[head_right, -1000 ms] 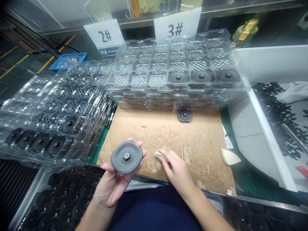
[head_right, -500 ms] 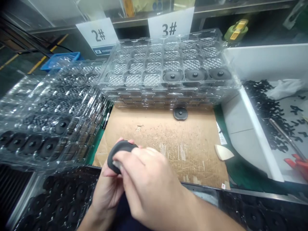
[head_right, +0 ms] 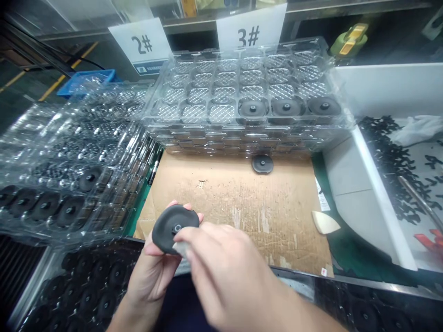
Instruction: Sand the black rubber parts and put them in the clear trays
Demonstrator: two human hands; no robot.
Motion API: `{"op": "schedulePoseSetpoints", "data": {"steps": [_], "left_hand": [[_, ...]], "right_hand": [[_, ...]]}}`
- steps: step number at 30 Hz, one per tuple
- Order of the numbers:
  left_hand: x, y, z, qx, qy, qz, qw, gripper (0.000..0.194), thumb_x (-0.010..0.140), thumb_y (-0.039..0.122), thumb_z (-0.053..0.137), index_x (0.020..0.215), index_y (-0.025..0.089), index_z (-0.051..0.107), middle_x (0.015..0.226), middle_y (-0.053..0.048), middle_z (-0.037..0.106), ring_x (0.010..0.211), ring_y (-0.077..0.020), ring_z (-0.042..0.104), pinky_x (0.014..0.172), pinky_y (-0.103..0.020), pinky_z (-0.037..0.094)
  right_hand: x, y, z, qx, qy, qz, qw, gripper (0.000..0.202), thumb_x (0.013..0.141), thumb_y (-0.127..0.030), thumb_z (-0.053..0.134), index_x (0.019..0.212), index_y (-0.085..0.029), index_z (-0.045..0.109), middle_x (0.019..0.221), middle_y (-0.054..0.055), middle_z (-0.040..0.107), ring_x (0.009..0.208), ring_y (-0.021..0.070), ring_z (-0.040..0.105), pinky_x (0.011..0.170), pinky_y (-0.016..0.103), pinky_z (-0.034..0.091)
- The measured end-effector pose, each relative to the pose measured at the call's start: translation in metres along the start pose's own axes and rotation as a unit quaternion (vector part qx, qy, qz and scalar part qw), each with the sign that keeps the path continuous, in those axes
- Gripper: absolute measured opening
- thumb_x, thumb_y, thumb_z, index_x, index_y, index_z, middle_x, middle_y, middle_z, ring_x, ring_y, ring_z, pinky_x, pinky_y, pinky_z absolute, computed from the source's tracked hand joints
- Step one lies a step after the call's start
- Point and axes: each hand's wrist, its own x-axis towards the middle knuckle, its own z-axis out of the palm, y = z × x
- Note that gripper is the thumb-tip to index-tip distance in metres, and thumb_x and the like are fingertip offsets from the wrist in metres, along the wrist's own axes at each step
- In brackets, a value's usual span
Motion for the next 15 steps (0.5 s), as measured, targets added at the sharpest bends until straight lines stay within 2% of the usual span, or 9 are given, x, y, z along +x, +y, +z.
{"op": "schedulePoseSetpoints", "data": {"steps": [3, 6, 8, 10, 12, 14, 15], "left_hand": [[0.001, 0.002, -0.001, -0.029, -0.028, -0.013, 0.999, 0.044, 0.066, 0.03, 0.071, 0.109, 0.024, 0.062, 0.111, -0.003, 0.066, 0.102, -0.0171, 0.061, 0.086, -0.021, 0.048], [0.0, 0.004, 0.003, -0.053, -0.06, -0.05, 0.996, 0.046, 0.065, 0.038, 0.07, 0.108, 0.024, 0.062, 0.111, -0.003, 0.066, 0.101, -0.0212, 0.061, 0.089, -0.027, 0.048], [-0.001, 0.005, 0.007, -0.064, -0.081, -0.089, 0.991, 0.05, 0.062, 0.039, 0.072, 0.109, 0.023, 0.062, 0.111, -0.004, 0.066, 0.099, -0.0253, 0.062, 0.088, -0.031, 0.049], [-0.002, 0.004, 0.01, -0.074, -0.097, -0.127, 0.984, 0.053, 0.061, 0.039, 0.073, 0.11, 0.022, 0.062, 0.11, -0.005, 0.066, 0.098, -0.026, 0.063, 0.085, -0.032, 0.05], [-0.003, 0.003, 0.012, -0.081, -0.098, -0.165, 0.978, 0.056, 0.059, 0.039, 0.075, 0.109, 0.019, 0.062, 0.104, -0.006, 0.068, 0.094, -0.0234, 0.064, 0.082, -0.028, 0.051], [-0.004, 0.001, 0.012, -0.07, -0.089, -0.202, 0.973, 0.048, 0.061, 0.038, 0.074, 0.102, 0.015, 0.065, 0.092, -0.006, 0.07, 0.087, -0.0192, 0.066, 0.078, -0.022, 0.051], [-0.005, 0.0, 0.013, -0.057, -0.086, -0.217, 0.971, 0.045, 0.062, 0.037, 0.073, 0.099, 0.013, 0.067, 0.087, -0.006, 0.071, 0.085, -0.0182, 0.066, 0.076, -0.02, 0.051]], "right_hand": [[-0.012, 0.021, -0.007, 0.071, 0.019, 0.09, 0.993, 0.024, 0.088, -0.019, 0.045, 0.109, -0.027, 0.053, 0.099, -0.002, 0.061, 0.088, 0.0115, 0.058, 0.075, 0.02, 0.046], [-0.022, 0.042, -0.011, 0.116, 0.109, 0.145, 0.977, 0.02, 0.089, -0.026, 0.046, 0.108, -0.029, 0.053, 0.1, -0.003, 0.06, 0.086, 0.0109, 0.059, 0.069, 0.016, 0.047], [-0.024, 0.045, -0.016, 0.107, 0.169, 0.158, 0.967, 0.02, 0.089, -0.027, 0.048, 0.108, -0.028, 0.053, 0.097, -0.002, 0.06, 0.077, 0.0104, 0.059, 0.061, 0.016, 0.046], [-0.022, 0.039, -0.022, 0.065, 0.198, 0.118, 0.971, 0.022, 0.088, -0.023, 0.05, 0.109, -0.028, 0.053, 0.098, -0.001, 0.06, 0.076, 0.0112, 0.057, 0.06, 0.017, 0.045], [-0.014, 0.028, -0.029, 0.003, 0.141, 0.006, 0.99, 0.027, 0.088, -0.018, 0.049, 0.112, -0.029, 0.054, 0.096, 0.001, 0.06, 0.079, 0.013, 0.055, 0.064, 0.021, 0.044], [-0.004, 0.02, -0.035, -0.045, 0.027, -0.127, 0.991, 0.028, 0.09, -0.017, 0.045, 0.114, -0.027, 0.055, 0.089, 0.003, 0.061, 0.073, 0.014, 0.051, 0.065, 0.026, 0.041], [0.001, 0.018, -0.038, -0.063, -0.032, -0.17, 0.983, 0.028, 0.09, -0.017, 0.044, 0.114, -0.025, 0.056, 0.084, 0.003, 0.06, 0.069, 0.0139, 0.048, 0.063, 0.027, 0.039]]}}
